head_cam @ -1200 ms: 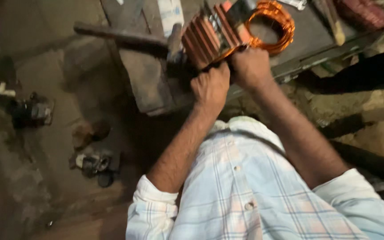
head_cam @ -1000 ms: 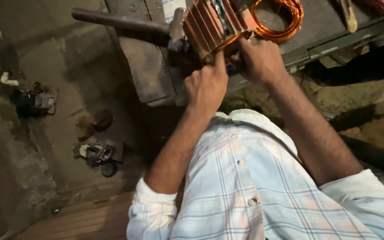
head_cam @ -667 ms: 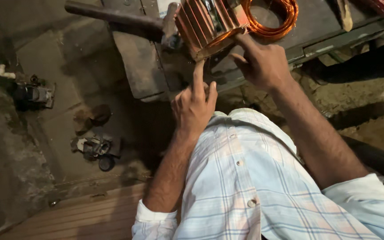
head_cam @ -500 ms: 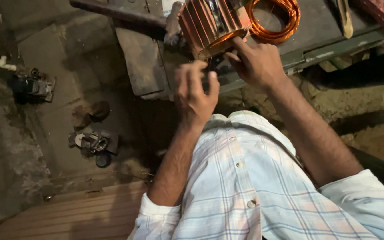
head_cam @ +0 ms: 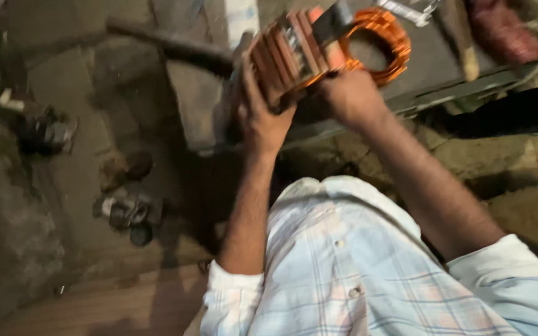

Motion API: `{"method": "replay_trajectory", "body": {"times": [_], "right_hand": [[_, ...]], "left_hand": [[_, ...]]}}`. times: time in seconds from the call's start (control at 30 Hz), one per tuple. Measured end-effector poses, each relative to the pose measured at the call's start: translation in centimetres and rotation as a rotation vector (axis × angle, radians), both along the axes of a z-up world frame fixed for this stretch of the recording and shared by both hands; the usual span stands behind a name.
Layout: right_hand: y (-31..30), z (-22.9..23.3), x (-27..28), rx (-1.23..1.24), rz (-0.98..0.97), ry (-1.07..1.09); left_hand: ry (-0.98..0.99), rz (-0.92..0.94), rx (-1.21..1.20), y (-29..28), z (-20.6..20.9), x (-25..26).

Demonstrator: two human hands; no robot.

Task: The person winds copper wire around a laminated stator core held in a bench vise. They repeatedly wrap the wire by hand, adjust the coil, and reposition the stator to continue winding.

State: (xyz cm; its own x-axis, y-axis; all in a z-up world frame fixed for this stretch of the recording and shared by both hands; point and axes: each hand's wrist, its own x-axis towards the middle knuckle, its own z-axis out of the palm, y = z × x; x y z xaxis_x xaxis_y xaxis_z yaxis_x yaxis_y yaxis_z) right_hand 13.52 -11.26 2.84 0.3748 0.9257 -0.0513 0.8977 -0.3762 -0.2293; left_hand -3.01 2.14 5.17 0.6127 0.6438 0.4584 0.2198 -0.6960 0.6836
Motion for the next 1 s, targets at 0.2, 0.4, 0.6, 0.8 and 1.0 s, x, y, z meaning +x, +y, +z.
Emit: {"method": "replay_trajectory", "body": {"times": [0.2, 0.4, 0.6, 0.8, 1.0], "right_hand": [[0.7, 0.0, -0.1, -0.054, 0.002, 0.063], [0.1, 1.3, -1.0, 0.183, 0.026, 0.062], [0.3, 1.8, -0.8, 0.139, 0.056, 0.093], [0.3, 2.1, -1.2, 0.195, -0.028, 0.181], [-0.1, 2.5, -1.5, 0.218, -0.031, 0.239]], "left_hand": [[-0.068, -0.082, 0.081, 0.6, 0.7, 1.1], [0.163, 0.040, 0.178, 0.6, 0.5, 1.5], [0.063, -0.070, 0.123, 2.1, 0.5, 2.1], [0.299, -0.283, 0.152, 4.9, 4.5, -0.1], [0.241, -0.726, -0.578, 12.4, 7.6, 0.3]]}}
